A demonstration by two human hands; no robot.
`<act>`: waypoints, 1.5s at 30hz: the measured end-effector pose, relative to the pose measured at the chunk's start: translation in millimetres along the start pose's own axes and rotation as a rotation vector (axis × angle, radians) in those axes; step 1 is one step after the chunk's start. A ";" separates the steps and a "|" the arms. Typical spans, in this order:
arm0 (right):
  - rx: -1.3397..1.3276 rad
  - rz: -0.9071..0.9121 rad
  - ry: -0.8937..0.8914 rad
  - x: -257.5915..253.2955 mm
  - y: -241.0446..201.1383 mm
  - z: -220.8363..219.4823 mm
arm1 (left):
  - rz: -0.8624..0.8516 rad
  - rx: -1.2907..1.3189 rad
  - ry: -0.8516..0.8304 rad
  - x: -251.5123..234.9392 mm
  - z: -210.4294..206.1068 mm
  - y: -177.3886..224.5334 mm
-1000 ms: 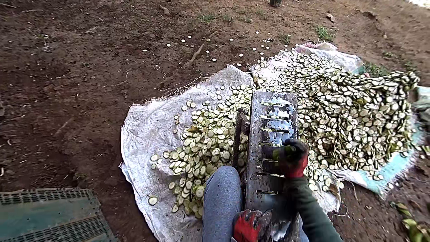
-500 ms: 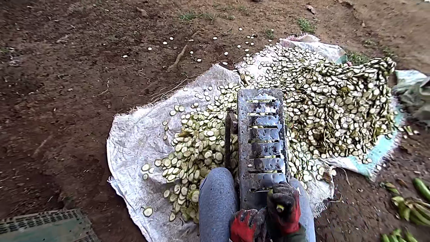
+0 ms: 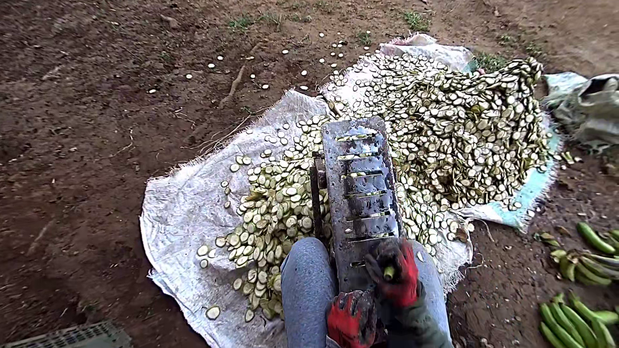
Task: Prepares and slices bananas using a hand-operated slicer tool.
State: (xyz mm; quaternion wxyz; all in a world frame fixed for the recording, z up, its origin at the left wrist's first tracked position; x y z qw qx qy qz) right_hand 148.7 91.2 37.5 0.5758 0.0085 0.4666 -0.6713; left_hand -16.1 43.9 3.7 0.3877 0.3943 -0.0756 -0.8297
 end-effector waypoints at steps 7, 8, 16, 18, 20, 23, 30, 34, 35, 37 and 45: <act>0.199 0.118 -0.121 -110.9 -4.9 -56.6 | -0.003 0.004 0.020 -5.2 -1.4 0.3; 0.264 0.085 -0.179 -149.9 -5.0 -73.3 | -0.015 0.001 0.016 -4.8 -1.6 -1.0; 0.166 -0.016 -0.160 -93.0 1.1 -49.0 | -0.033 0.006 0.062 -3.4 -4.8 -1.3; 0.124 0.030 -0.128 -0.6 0.0 -12.5 | -0.019 0.014 0.057 -1.1 -2.8 -0.4; 0.093 0.100 -0.131 39.6 4.8 3.0 | -0.010 0.010 0.053 -0.8 -2.8 0.9; 0.116 0.200 -0.212 -28.0 7.0 -24.2 | -0.001 0.007 0.053 0.4 -7.0 -2.6; 0.361 -0.117 -0.540 -175.9 1.3 -85.7 | -0.004 -0.016 0.024 -2.4 -4.7 -0.9; 0.252 -0.004 -0.385 -67.3 2.8 -40.3 | -0.018 -0.009 0.046 -3.8 -1.8 -1.3; 0.243 0.051 -0.317 -27.1 2.1 -23.1 | -0.013 -0.005 0.049 -3.2 -1.6 -1.0; 0.257 0.086 -0.238 32.3 5.1 -0.2 | -0.004 -0.002 0.051 -1.0 -2.0 0.0; 0.419 -0.183 -0.604 -160.2 3.3 -77.2 | -0.023 -0.023 0.028 -1.8 -3.5 -4.3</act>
Point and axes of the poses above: each hand's wrist, its own x-axis away from the middle knuckle, its own z-axis out of the back of the hand, y = z × x, the point moved 3 cm from there along -x, towards the middle knuckle, and after that the axes turned 9 degrees about -z, right-handed, at the moved point
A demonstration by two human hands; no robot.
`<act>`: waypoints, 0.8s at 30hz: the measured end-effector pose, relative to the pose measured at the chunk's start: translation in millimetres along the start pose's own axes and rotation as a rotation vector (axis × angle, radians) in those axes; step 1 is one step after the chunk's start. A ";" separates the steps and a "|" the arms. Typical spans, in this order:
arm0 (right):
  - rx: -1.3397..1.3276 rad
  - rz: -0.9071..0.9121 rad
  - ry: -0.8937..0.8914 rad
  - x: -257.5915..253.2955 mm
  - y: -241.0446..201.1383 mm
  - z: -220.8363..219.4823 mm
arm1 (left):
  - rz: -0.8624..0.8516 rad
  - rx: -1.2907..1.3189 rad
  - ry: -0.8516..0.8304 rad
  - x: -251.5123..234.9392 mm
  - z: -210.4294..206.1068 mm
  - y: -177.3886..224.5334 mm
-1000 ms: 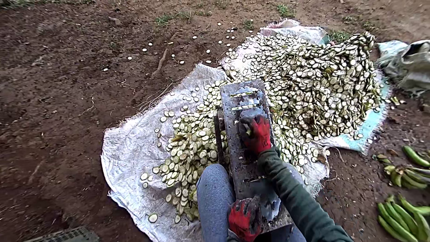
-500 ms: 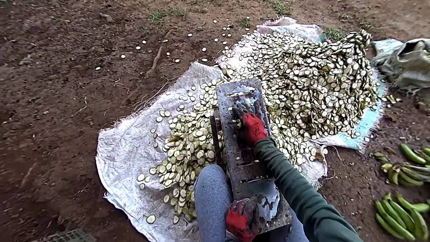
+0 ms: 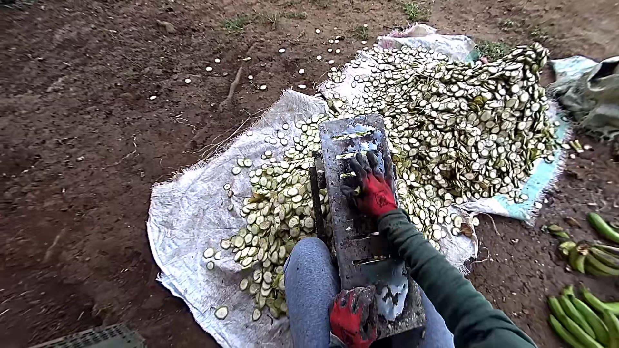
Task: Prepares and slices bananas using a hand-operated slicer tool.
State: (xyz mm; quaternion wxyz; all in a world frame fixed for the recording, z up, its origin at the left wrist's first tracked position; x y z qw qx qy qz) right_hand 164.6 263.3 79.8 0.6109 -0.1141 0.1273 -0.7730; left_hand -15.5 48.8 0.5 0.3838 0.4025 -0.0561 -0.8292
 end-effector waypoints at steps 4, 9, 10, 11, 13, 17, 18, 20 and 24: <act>-0.006 -0.068 -0.016 -21.9 -10.6 8.2 | 0.001 -0.004 0.026 2.5 -3.0 -0.2; -0.089 -0.015 0.088 132.4 26.9 -30.5 | 0.005 0.016 0.035 -1.8 -0.4 2.9; -0.081 -0.032 0.125 147.7 31.7 -33.4 | 0.010 0.014 0.036 -1.9 -1.8 3.2; -0.060 -0.071 0.104 147.1 31.6 -30.7 | 0.016 0.014 0.029 -1.5 -3.3 3.5; 0.004 -0.204 -0.056 110.9 19.3 -14.3 | 0.019 0.015 0.008 0.7 -1.6 4.1; 0.097 -0.280 0.029 -9.5 -0.8 15.1 | 0.020 -0.002 -0.017 6.0 -2.0 2.2; 0.087 -0.251 0.114 -40.0 -1.6 19.4 | 0.020 -0.006 -0.018 7.8 -3.5 2.0; 0.054 -0.249 0.178 -88.6 -9.1 31.0 | 0.016 -0.011 -0.016 6.6 -4.6 1.3; -0.026 -0.136 0.096 -65.9 -7.7 25.9 | 0.012 -0.018 -0.003 3.1 -1.4 1.9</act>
Point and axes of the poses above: each hand's wrist, its own x-axis away from the middle knuckle, its own z-axis out of the back of the hand, y = z × x, the point moved 3 cm from there along -x, towards the middle knuckle, and after that the axes turned 9 degrees about -z, right-handed, at the moved point
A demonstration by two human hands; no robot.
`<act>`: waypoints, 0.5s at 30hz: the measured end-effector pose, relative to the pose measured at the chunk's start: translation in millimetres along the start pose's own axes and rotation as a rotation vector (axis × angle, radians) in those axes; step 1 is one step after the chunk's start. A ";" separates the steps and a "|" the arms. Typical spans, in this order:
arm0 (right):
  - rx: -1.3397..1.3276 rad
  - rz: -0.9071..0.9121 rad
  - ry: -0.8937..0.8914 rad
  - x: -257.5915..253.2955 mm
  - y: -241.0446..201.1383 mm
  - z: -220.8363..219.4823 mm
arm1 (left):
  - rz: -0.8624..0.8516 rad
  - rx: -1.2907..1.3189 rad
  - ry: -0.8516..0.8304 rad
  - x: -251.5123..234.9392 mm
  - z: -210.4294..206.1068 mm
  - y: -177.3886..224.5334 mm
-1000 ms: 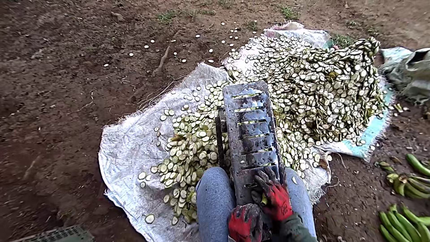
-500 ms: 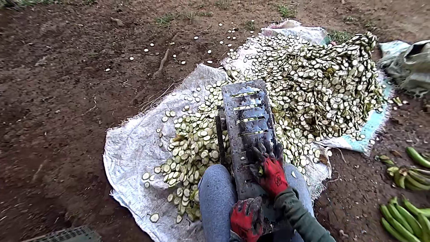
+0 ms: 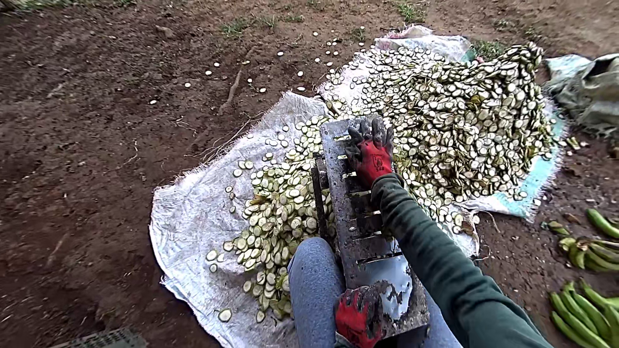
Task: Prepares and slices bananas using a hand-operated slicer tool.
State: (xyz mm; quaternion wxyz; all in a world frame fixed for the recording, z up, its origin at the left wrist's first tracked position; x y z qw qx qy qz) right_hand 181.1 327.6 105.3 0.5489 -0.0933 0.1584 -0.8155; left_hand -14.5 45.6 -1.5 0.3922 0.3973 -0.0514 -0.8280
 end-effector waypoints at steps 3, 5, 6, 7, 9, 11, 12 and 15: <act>0.014 0.095 0.017 84.8 38.4 -15.0 | 0.009 0.025 -0.003 1.0 -1.0 0.2; 0.066 0.060 -0.040 129.8 55.4 -17.6 | 0.018 0.043 -0.031 0.9 0.9 -0.1; 0.098 0.037 -0.051 133.5 55.6 -14.7 | 0.023 0.041 -0.037 -0.2 -0.5 0.1; 0.123 0.000 -0.090 126.0 52.0 -11.6 | 0.024 0.037 -0.042 0.8 -1.5 0.9; 0.143 -0.022 -0.083 84.2 38.9 -10.8 | 0.028 0.025 -0.050 2.4 -1.1 0.6; 0.147 0.025 0.079 23.0 24.3 -10.1 | 0.030 0.022 -0.048 2.8 -1.1 0.5; 0.137 0.031 0.116 -6.8 13.9 -7.0 | 0.026 0.022 -0.043 4.3 -1.7 0.2; 0.133 0.006 0.169 -65.2 -9.8 -0.5 | 0.020 0.019 -0.023 3.2 -1.8 -0.5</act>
Point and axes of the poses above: each hand's wrist, its own x-axis away from the middle knuckle, its own z-axis out of the back of the hand, y = z × x, the point moved 3 cm from there along -x, towards the middle knuckle, and after that the axes turned 9 degrees about -z, right-handed, at the moved point
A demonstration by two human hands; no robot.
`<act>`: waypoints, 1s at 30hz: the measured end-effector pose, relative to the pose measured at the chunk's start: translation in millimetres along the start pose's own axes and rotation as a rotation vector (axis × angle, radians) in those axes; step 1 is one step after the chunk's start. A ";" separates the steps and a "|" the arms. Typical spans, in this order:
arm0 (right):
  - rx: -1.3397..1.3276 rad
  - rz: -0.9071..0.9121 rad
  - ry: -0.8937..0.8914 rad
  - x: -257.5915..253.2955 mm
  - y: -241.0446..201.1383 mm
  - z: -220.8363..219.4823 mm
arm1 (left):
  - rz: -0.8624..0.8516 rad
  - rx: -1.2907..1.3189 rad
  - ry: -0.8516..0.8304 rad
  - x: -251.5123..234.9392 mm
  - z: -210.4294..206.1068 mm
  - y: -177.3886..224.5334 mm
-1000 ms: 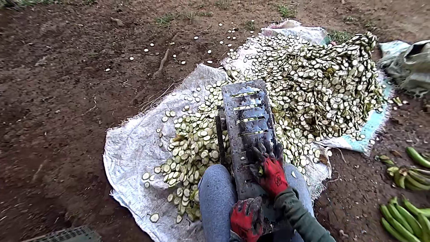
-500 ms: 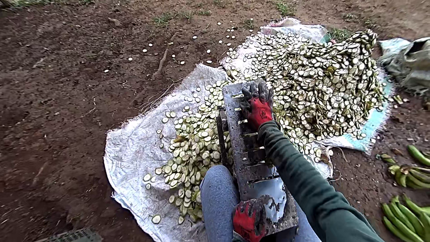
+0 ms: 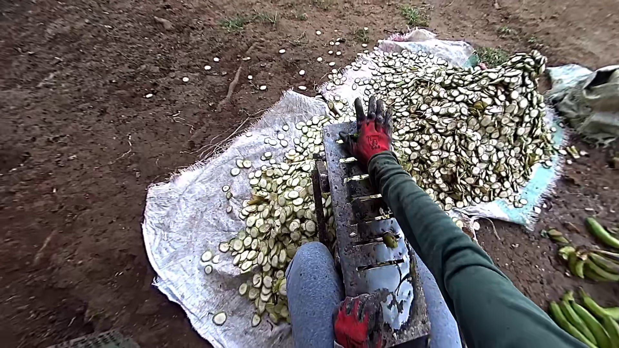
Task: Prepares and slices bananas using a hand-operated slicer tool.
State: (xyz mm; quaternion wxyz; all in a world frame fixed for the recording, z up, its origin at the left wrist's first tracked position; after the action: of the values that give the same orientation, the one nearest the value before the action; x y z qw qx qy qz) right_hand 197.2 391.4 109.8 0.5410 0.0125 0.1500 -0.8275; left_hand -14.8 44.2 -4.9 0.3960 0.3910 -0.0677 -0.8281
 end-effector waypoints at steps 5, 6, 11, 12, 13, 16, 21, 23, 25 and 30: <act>-0.014 0.059 0.022 88.7 36.6 1.2 | 0.002 0.013 -0.031 2.8 4.7 2.3; -0.005 0.073 -0.015 117.0 47.2 3.3 | 0.002 0.017 -0.019 1.7 4.6 1.9; 0.016 0.064 -0.027 111.2 52.4 0.1 | -0.008 0.023 0.005 -6.0 5.6 2.2; 0.011 0.042 -0.009 88.2 44.8 -1.1 | -0.010 0.018 0.005 -4.8 4.2 1.1; 0.018 0.012 -0.013 64.0 36.1 -1.8 | -0.008 0.014 0.005 -3.3 3.3 0.4; -0.031 -0.053 -0.027 5.1 7.9 -0.2 | -0.014 0.004 0.023 -2.6 2.3 -3.8; -0.560 -0.317 -0.045 -21.4 14.4 25.4 | -0.035 0.019 0.051 -4.2 0.7 -4.2; -0.845 -0.267 0.057 1.0 32.6 43.4 | -0.038 0.035 0.055 -3.5 2.9 -2.5; -0.797 -0.056 0.144 37.5 52.4 45.7 | -0.041 0.028 0.052 -7.4 3.2 -2.1; -0.395 0.001 0.003 77.6 59.4 19.2 | -0.065 0.018 0.057 -12.7 6.0 2.3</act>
State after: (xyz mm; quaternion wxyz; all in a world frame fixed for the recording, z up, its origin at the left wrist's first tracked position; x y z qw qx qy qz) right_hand 221.1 295.3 100.0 0.5332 -0.0925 0.3099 -0.7817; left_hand -12.8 50.4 7.8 0.3672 0.4200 -0.0513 -0.8283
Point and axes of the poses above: each hand's wrist, its own x-axis away from the middle knuckle, its own z-axis out of the back of the hand, y = z × x, the point moved 3 cm from there along -x, towards the middle knuckle, and after that the axes turned 9 degrees about -z, right-handed, at the moved point
